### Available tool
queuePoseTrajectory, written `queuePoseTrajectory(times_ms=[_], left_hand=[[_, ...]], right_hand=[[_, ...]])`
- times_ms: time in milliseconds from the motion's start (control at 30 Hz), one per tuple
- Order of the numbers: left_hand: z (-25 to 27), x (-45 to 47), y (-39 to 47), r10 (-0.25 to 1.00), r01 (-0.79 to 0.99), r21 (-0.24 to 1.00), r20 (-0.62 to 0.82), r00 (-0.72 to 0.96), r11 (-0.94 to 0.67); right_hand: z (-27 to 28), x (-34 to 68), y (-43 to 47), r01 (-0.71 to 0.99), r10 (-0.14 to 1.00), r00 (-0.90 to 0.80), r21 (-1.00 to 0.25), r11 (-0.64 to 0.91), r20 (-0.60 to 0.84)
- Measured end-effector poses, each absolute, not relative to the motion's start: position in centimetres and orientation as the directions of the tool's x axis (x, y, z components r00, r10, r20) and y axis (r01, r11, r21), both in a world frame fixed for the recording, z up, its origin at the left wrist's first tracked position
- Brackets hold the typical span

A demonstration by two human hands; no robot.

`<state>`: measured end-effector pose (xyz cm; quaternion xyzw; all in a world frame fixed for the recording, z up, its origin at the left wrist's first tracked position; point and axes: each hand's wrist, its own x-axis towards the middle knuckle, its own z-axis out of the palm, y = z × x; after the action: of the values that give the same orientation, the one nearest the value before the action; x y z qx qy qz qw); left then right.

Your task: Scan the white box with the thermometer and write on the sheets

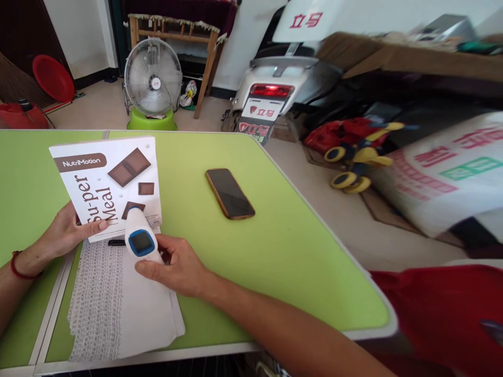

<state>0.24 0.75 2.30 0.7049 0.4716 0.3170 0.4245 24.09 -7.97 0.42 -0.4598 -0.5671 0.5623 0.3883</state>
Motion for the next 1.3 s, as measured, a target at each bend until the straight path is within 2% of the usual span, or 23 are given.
queuePoseTrajectory(times_ms=[200, 433, 600, 700, 767, 833, 933, 1033, 1167, 1233, 1300], left_hand=[[2.0, -0.2, 0.9, 0.921, 0.382, 0.889, 0.098, 0.377, -0.251], [2.5, -0.1, 0.9, 0.928, 0.415, 0.876, 0.090, 0.361, -0.246], [2.7, 0.2, 0.6, 0.943, 0.366, 0.904, 0.101, 0.316, -0.219], [2.4, -0.1, 1.0, 0.955, 0.360, 0.903, 0.144, 0.260, -0.234], [2.2, -0.6, 1.6, 0.962, 0.375, 0.894, 0.177, 0.208, -0.245], [2.1, -1.2, 2.3, 0.968, 0.405, 0.881, 0.196, 0.157, -0.244], [1.8, -2.0, 3.3, 0.967, 0.415, 0.874, 0.219, 0.128, -0.253], [1.7, -2.4, 3.8, 0.961, 0.385, 0.882, 0.234, 0.147, -0.273], [1.6, -2.3, 3.8, 0.962, 0.390, 0.880, 0.233, 0.143, -0.271], [1.5, -2.2, 3.6, 0.959, 0.415, 0.864, 0.255, 0.126, -0.284], [1.4, -2.1, 3.4, 0.934, 0.481, 0.808, 0.349, 0.073, -0.339]], right_hand=[[0.6, 23.9, -7.9, 0.008, 0.945, -0.305, -0.993, -0.119, -0.116], [0.6, 23.9, -7.9, -0.032, 0.944, -0.316, -0.993, -0.111, -0.095], [0.3, 24.5, -7.9, 0.059, 0.969, -0.246, -0.998, 0.022, 0.007], [0.1, 25.5, -7.2, 0.250, 0.988, -0.096, -0.958, 0.142, 0.122], [-0.2, 26.7, -6.3, 0.468, 0.986, -0.005, -0.871, 0.152, 0.169], [-0.7, 28.0, -5.2, 0.694, 0.979, 0.045, -0.712, 0.111, 0.197], [-1.4, 29.6, -4.0, 0.887, 0.981, 0.065, -0.461, 0.026, 0.180], [-1.8, 30.4, -3.4, 0.949, 0.985, 0.083, -0.314, -0.032, 0.151], [-2.1, 30.9, -3.4, 0.978, 0.983, 0.056, -0.207, -0.019, 0.174], [-2.3, 30.9, -3.6, 0.988, 0.967, 0.007, -0.151, 0.032, 0.253], [-2.4, 30.7, -3.9, 0.988, 0.909, -0.067, -0.103, 0.119, 0.412]])
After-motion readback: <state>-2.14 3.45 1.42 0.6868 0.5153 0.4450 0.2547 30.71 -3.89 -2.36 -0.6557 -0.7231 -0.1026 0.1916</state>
